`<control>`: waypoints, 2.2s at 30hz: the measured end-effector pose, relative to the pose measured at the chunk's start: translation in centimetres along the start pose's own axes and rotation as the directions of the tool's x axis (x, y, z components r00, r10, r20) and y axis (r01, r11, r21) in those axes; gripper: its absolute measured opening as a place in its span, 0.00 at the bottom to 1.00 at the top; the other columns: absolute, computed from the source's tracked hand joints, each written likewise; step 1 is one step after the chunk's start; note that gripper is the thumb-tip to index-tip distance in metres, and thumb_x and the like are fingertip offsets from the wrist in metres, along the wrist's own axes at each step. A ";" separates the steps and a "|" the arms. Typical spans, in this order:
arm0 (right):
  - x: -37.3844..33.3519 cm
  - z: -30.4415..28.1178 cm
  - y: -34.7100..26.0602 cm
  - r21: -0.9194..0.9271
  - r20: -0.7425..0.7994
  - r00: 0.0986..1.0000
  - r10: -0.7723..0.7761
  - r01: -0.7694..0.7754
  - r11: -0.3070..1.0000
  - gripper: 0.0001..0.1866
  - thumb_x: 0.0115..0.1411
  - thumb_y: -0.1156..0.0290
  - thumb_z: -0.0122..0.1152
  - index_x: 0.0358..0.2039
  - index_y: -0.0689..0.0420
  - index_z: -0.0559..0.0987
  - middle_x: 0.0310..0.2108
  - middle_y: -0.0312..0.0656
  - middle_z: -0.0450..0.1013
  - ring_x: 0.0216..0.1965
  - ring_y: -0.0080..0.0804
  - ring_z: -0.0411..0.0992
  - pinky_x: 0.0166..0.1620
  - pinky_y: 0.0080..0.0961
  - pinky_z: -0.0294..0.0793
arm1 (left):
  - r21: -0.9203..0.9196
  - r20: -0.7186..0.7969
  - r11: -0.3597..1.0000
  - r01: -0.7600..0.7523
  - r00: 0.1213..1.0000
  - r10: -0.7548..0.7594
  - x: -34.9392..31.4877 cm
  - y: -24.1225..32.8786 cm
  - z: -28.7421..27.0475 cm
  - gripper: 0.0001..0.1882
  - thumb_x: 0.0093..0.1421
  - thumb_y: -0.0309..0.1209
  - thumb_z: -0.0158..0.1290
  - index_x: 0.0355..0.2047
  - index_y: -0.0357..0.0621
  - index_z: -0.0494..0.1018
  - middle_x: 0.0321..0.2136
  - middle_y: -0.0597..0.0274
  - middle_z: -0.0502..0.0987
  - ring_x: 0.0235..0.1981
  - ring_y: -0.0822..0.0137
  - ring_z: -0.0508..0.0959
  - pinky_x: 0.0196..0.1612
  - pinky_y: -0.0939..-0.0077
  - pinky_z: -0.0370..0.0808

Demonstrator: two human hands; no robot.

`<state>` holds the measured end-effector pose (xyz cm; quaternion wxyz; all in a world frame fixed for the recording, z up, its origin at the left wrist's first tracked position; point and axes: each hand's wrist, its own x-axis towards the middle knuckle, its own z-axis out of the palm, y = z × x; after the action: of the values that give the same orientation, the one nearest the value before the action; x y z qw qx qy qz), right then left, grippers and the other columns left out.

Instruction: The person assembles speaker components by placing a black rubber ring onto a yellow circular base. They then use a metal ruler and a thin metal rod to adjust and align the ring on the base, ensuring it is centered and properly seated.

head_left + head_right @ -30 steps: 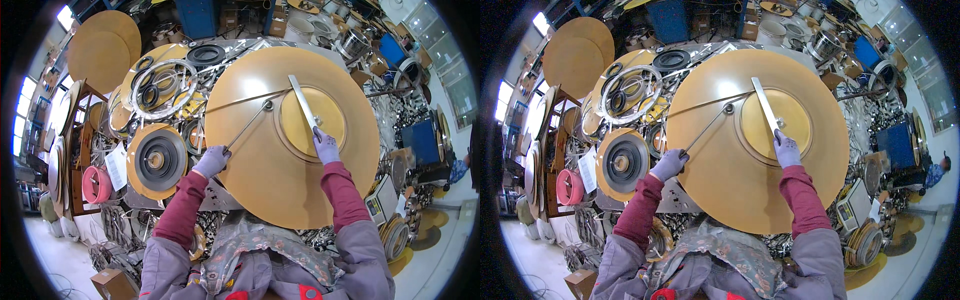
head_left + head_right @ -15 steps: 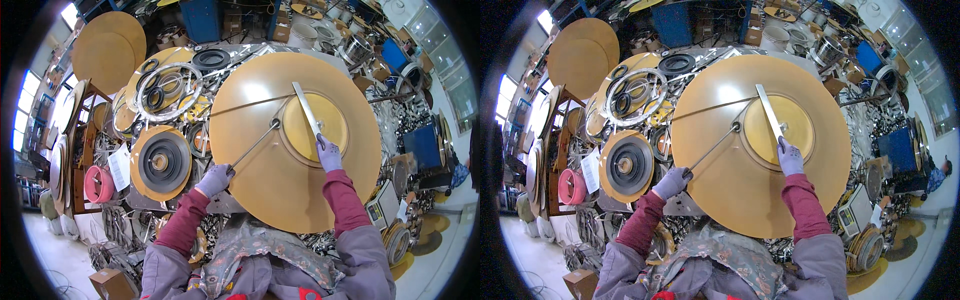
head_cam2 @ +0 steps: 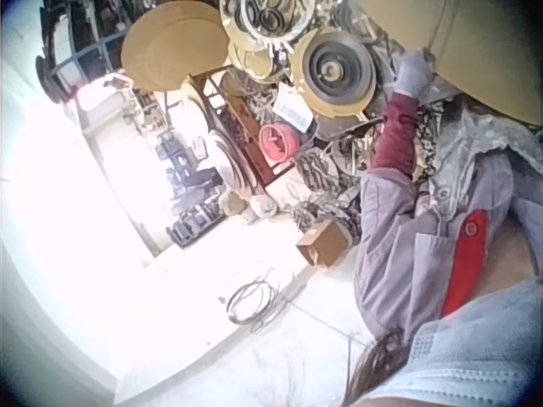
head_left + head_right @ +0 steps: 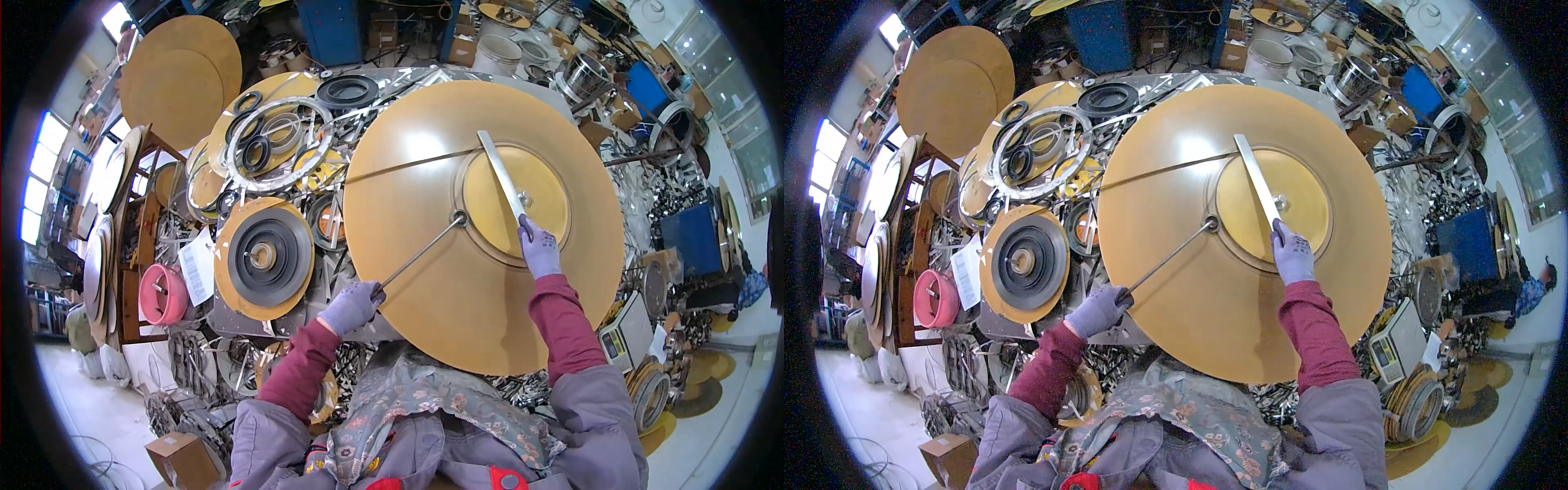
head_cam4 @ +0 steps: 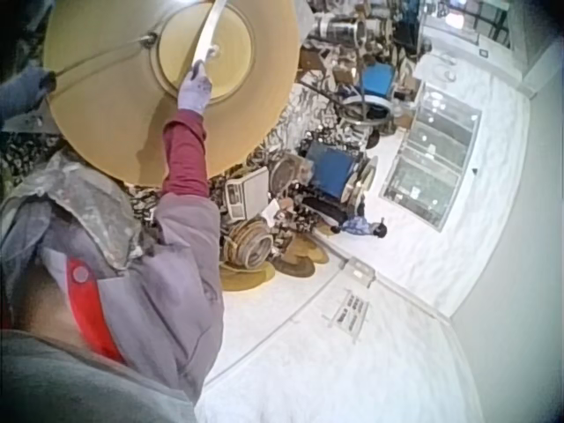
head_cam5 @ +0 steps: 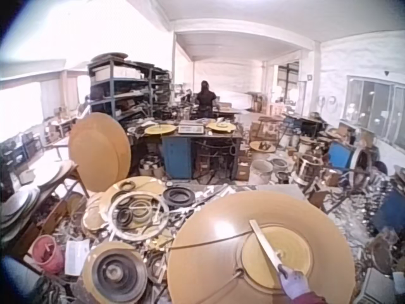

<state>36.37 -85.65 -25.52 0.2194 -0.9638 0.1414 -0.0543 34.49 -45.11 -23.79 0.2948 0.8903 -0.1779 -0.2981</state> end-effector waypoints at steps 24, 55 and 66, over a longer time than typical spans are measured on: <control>-0.2 0.4 -0.9 -0.031 -0.003 1.000 -0.005 0.005 1.000 0.19 0.62 0.63 0.54 0.52 0.54 0.74 0.38 0.55 0.76 0.40 0.52 0.74 0.45 0.44 0.73 | -0.033 0.005 0.999 0.003 1.000 -0.003 -1.9 0.2 2.9 0.14 0.63 0.38 0.48 0.36 0.38 0.71 0.30 0.41 0.76 0.36 0.42 0.77 0.39 0.53 0.72; 0.0 0.8 -0.1 -0.093 0.044 0.996 0.071 -0.067 0.993 0.24 0.61 0.58 0.54 0.56 0.56 0.71 0.39 0.57 0.76 0.42 0.53 0.74 0.47 0.44 0.72 | 0.041 -0.035 0.997 -0.066 0.997 0.067 -2.4 0.1 4.5 0.13 0.63 0.37 0.47 0.36 0.39 0.71 0.28 0.42 0.76 0.34 0.43 0.77 0.38 0.52 0.73; 0.2 1.0 0.0 -0.106 0.039 0.998 0.058 -0.054 0.993 0.24 0.61 0.58 0.55 0.55 0.56 0.72 0.37 0.55 0.76 0.41 0.52 0.75 0.46 0.44 0.72 | 0.039 -0.034 0.997 -0.068 0.997 0.069 -2.5 0.1 4.6 0.12 0.63 0.37 0.47 0.35 0.38 0.70 0.27 0.40 0.76 0.33 0.42 0.77 0.37 0.51 0.73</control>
<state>36.75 -85.36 -26.42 0.1730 -0.9706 0.1662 -0.0203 29.63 -45.83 -25.63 0.2912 0.8942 -0.2086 -0.2685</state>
